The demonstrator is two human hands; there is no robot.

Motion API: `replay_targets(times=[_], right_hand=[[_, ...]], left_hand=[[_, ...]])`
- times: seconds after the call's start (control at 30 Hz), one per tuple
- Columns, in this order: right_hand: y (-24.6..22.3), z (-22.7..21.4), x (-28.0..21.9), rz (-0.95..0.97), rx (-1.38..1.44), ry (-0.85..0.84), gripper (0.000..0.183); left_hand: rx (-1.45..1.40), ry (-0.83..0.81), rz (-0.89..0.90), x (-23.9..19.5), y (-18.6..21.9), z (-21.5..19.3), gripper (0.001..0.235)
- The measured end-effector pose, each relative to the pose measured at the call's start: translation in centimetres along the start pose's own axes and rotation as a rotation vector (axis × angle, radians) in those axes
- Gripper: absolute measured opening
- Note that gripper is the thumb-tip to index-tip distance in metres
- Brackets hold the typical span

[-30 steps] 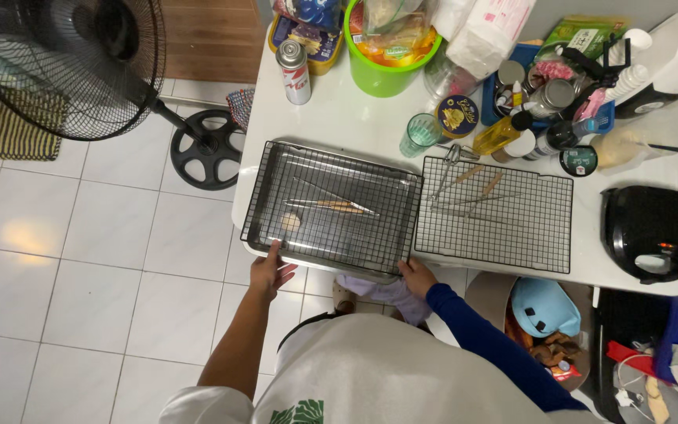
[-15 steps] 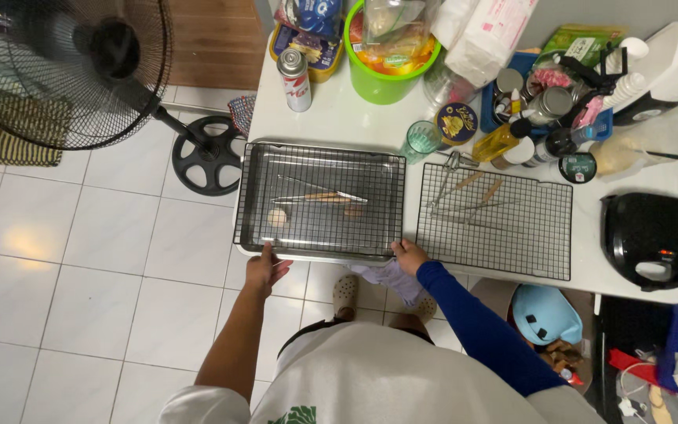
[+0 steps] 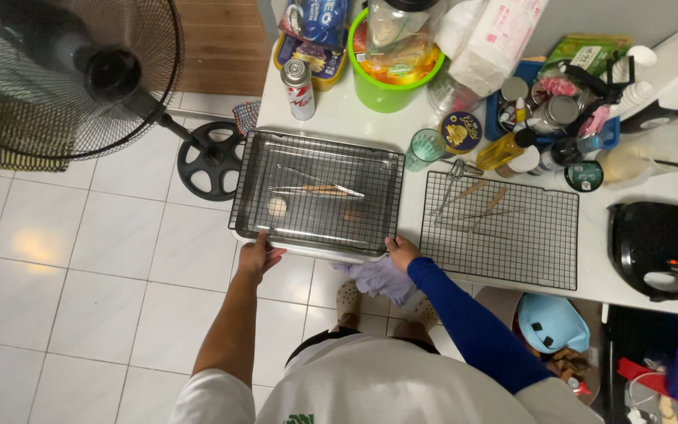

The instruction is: The person wipes a metal wire rack with a purple cloth, then plugs in a waffle maker and wipes its interior and exterior surfaces. They also wipe a metal tray and handle a bottle of oil.

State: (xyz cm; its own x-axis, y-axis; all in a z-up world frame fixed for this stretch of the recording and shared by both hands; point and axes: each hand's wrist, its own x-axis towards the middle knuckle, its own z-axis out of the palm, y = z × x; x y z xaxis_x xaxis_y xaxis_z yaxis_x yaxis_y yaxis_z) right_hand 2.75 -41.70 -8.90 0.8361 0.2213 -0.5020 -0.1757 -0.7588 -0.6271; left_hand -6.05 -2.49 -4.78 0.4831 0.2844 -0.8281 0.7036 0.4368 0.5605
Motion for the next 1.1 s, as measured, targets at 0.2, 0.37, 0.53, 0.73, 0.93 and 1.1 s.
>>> replay_targets(times=[0.2,0.37,0.53,0.73,0.93,1.1], right_hand=[[0.7,0.1,-0.9,0.093,0.001,-0.001,0.057],[2.7,-0.9,-6.9,0.002,-0.013,0.022,0.056],[7.1,-4.8,-15.1,0.343,0.243,-0.083,0.05],[11.9,-11.7,-23.3,0.227,0.296,0.214,0.042],[11.2,-18.5,-28.0,0.009,0.54,0.258,0.039],[13.9,-25.1,-29.8,-0.111,0.626,0.202,0.032]], left_hand=[[-0.064,0.051,0.002,0.6,-0.5,0.2,0.047],[-0.167,-0.01,0.04,-0.5,-4.1,1.3,0.059],[0.308,-0.227,-0.2,-3.9,-11.4,6.8,0.049],[0.883,-0.781,0.458,-8.9,-11.8,19.8,0.032],[1.095,-1.28,0.841,-17.6,-8.9,34.8,0.057],[1.047,-1.546,0.966,-22.4,-12.3,45.2,0.035]])
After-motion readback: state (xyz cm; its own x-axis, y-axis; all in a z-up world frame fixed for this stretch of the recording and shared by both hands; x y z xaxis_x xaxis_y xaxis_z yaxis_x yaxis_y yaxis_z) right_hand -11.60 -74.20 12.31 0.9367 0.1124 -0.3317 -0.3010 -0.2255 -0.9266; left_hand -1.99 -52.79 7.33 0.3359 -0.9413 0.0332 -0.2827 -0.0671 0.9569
